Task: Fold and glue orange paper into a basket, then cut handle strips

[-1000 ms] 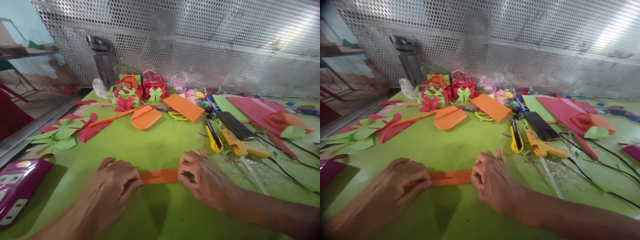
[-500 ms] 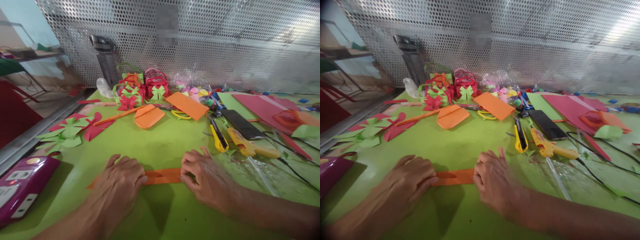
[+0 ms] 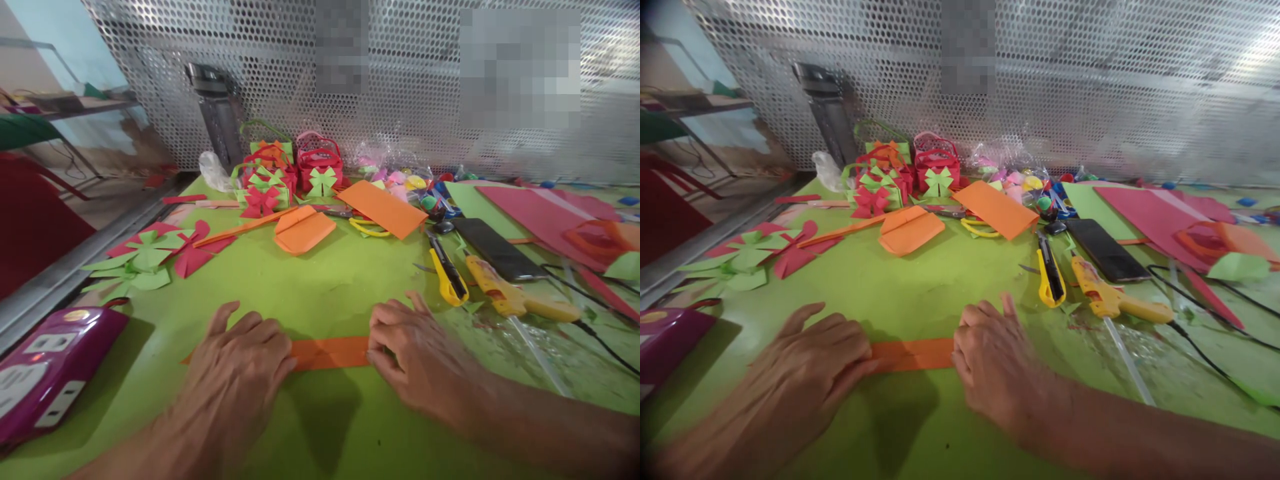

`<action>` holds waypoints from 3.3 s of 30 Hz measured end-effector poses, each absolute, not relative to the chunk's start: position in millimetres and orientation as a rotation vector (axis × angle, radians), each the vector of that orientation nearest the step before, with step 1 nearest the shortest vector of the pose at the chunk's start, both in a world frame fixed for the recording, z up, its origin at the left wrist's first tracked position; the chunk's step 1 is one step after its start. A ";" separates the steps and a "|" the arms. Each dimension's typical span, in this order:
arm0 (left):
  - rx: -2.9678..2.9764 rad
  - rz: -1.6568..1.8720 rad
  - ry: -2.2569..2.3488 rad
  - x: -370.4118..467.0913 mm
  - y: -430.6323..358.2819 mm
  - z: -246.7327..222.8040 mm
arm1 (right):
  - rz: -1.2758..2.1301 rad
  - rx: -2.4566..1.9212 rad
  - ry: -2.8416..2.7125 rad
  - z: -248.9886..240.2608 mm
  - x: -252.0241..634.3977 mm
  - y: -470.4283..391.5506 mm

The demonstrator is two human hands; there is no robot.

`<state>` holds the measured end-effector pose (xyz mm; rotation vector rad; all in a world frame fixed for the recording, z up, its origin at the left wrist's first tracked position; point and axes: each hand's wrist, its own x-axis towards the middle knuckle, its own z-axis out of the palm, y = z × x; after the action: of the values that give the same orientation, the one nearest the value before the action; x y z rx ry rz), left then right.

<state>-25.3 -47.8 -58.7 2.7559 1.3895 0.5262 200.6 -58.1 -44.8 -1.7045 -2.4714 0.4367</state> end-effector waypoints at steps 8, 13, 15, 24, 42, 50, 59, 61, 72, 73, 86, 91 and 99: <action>2.713 0.417 1.396 -26.2 -47.9 -53.9 | 0.434 -1.682 -2.473 -45.9 201.1 -57.7; 2.813 0.496 1.403 -23.8 -46.5 -59.2 | 0.433 -1.683 -2.469 -46.8 201.2 -59.4; 2.853 0.557 1.415 -22.8 -45.7 -61.8 | 0.422 -1.686 -2.468 -46.0 200.8 -59.7; 2.924 0.387 1.338 -22.1 -50.3 -52.3 | 0.438 -1.744 -2.518 -40.3 199.3 -57.9; 3.090 0.430 1.129 -23.1 -53.8 -63.9 | 0.128 -1.305 -2.799 -32.9 201.8 -68.1; 3.060 0.644 1.040 -21.6 -51.2 -68.6 | -0.195 -0.948 -2.886 -44.5 206.1 -68.3; 3.084 0.675 1.039 -20.7 -52.2 -63.8 | -0.152 -0.835 -2.948 -45.0 208.7 -63.1; 3.050 0.675 1.093 -22.9 -53.8 -65.8 | -0.154 -0.827 -2.959 -43.6 210.5 -62.2; 3.035 0.693 1.083 -33.8 -53.8 -68.2 | -0.036 -0.889 -3.009 -37.9 238.4 -69.6; 3.022 0.711 1.093 -34.1 -53.7 -68.5 | -0.025 -0.899 -3.009 -36.3 241.6 -71.1; 3.092 0.599 1.112 -34.2 -57.4 -61.7 | -0.276 -0.999 -2.859 -32.5 243.4 -80.1; 3.098 0.753 1.097 -33.8 -56.0 -67.4 | -0.136 -0.792 -2.975 -31.0 200.0 -66.0; 3.043 0.805 1.165 -37.8 -54.5 -67.7 | -0.185 -0.706 -3.039 -43.2 180.9 -52.0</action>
<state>-37.8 -54.5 -67.7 3.0427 1.1654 0.8054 180.9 -52.0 -43.2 -0.7057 -3.0392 -0.1846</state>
